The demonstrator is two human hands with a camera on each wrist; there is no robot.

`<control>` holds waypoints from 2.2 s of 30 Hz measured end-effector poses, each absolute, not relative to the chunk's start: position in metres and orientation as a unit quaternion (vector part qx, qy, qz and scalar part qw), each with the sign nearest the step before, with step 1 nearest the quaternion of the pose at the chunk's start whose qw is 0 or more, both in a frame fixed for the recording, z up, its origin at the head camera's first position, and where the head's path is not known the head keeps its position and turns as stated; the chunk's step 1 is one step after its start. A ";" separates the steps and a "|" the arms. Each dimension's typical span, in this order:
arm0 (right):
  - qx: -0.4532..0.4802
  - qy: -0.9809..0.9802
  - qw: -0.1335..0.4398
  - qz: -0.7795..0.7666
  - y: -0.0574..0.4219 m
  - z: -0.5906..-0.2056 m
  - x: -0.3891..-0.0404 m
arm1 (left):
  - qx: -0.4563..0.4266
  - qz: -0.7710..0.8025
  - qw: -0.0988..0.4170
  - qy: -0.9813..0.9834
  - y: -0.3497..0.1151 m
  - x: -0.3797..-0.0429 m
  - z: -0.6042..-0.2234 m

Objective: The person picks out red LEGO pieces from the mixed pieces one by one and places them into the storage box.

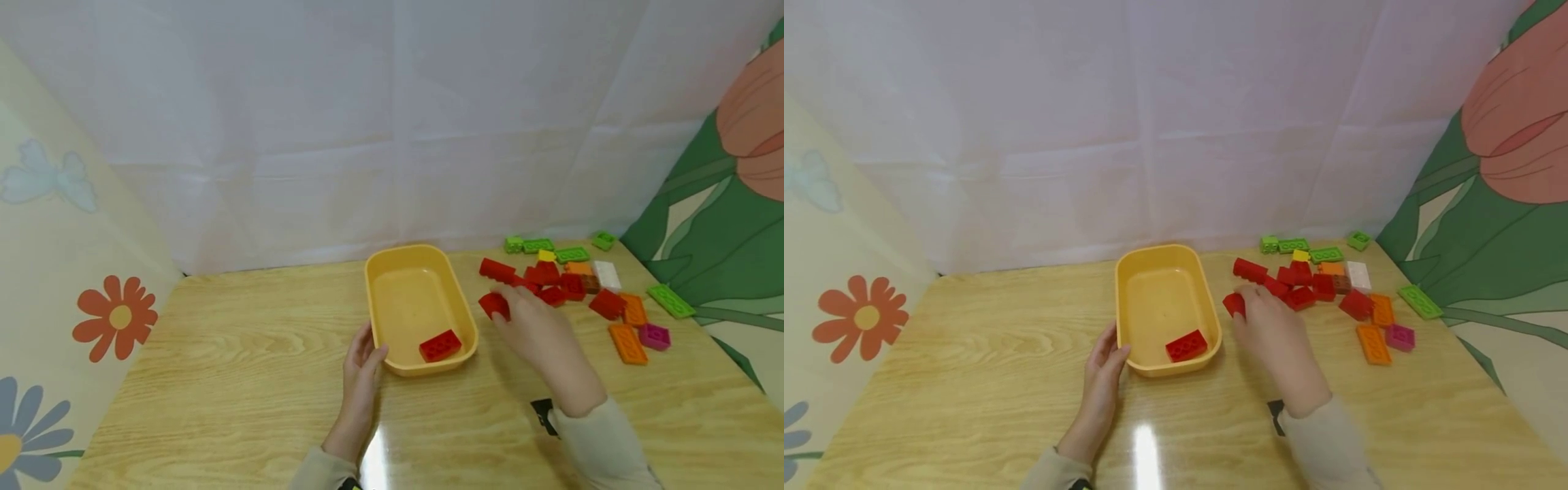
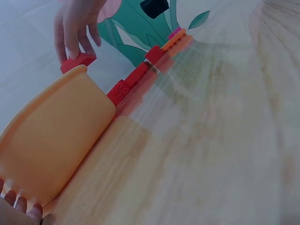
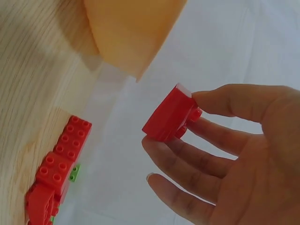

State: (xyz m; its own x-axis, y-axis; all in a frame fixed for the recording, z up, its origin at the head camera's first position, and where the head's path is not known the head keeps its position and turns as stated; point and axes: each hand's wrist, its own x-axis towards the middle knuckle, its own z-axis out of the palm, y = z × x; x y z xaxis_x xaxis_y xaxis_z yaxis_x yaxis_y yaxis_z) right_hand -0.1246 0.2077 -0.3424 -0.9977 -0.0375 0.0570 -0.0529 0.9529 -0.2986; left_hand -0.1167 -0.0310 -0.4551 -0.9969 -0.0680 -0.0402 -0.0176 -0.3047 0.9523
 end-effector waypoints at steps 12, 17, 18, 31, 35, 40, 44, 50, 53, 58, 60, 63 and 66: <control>0.064 -0.984 0.045 0.159 0.189 -0.343 -0.121 | 0.034 -0.803 0.022 -0.595 -0.031 -0.119 -0.455; 0.078 -0.984 0.058 0.150 0.183 -0.344 -0.119 | 0.038 -0.805 0.016 -0.592 -0.032 -0.118 -0.455; 0.081 -0.984 0.061 0.146 0.182 -0.345 -0.118 | 0.037 -0.805 0.016 -0.592 -0.032 -0.118 -0.455; 0.106 -0.983 0.071 0.134 0.165 -0.356 -0.115 | 0.030 -0.806 0.009 -0.591 -0.030 -0.115 -0.455; 0.123 -0.981 0.086 0.122 0.158 -0.360 -0.115 | 0.032 -0.805 0.011 -0.592 -0.030 -0.116 -0.455; 0.152 -0.977 0.094 0.114 0.149 -0.363 -0.115 | 0.034 -0.802 0.009 -0.596 -0.031 -0.116 -0.455; 0.174 -0.973 0.108 0.107 0.145 -0.368 -0.114 | 0.038 -0.804 0.006 -0.594 -0.031 -0.117 -0.454; 0.187 -0.972 0.100 0.099 0.137 -0.373 -0.113 | 0.038 -0.805 0.001 -0.592 -0.031 -0.117 -0.455; 0.188 -0.973 0.094 0.098 0.133 -0.375 -0.111 | 0.034 -0.805 -0.002 -0.593 -0.032 -0.117 -0.456; 0.207 -0.967 0.100 0.109 0.127 -0.379 -0.109 | 0.031 -0.809 -0.004 -0.587 -0.033 -0.117 -0.456; 0.216 -0.965 0.104 0.111 0.126 -0.380 -0.108 | 0.033 -0.809 -0.002 -0.587 -0.032 -0.117 -0.456; 0.222 -0.963 0.109 0.110 0.124 -0.382 -0.107 | 0.035 -0.806 0.002 -0.591 -0.032 -0.117 -0.455; 0.220 -0.963 0.107 0.112 0.123 -0.383 -0.107 | 0.034 -0.804 0.007 -0.593 -0.032 -0.116 -0.455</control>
State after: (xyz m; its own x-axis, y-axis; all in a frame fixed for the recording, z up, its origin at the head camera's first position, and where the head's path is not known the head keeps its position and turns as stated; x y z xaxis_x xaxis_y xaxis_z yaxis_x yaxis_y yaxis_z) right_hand -0.1069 0.1233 -0.3833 -0.8804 -0.3997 0.2550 -0.4475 0.8784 -0.1681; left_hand -0.1164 -0.0320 -0.4551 -0.9976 -0.0517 -0.0457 -0.0285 -0.2954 0.9549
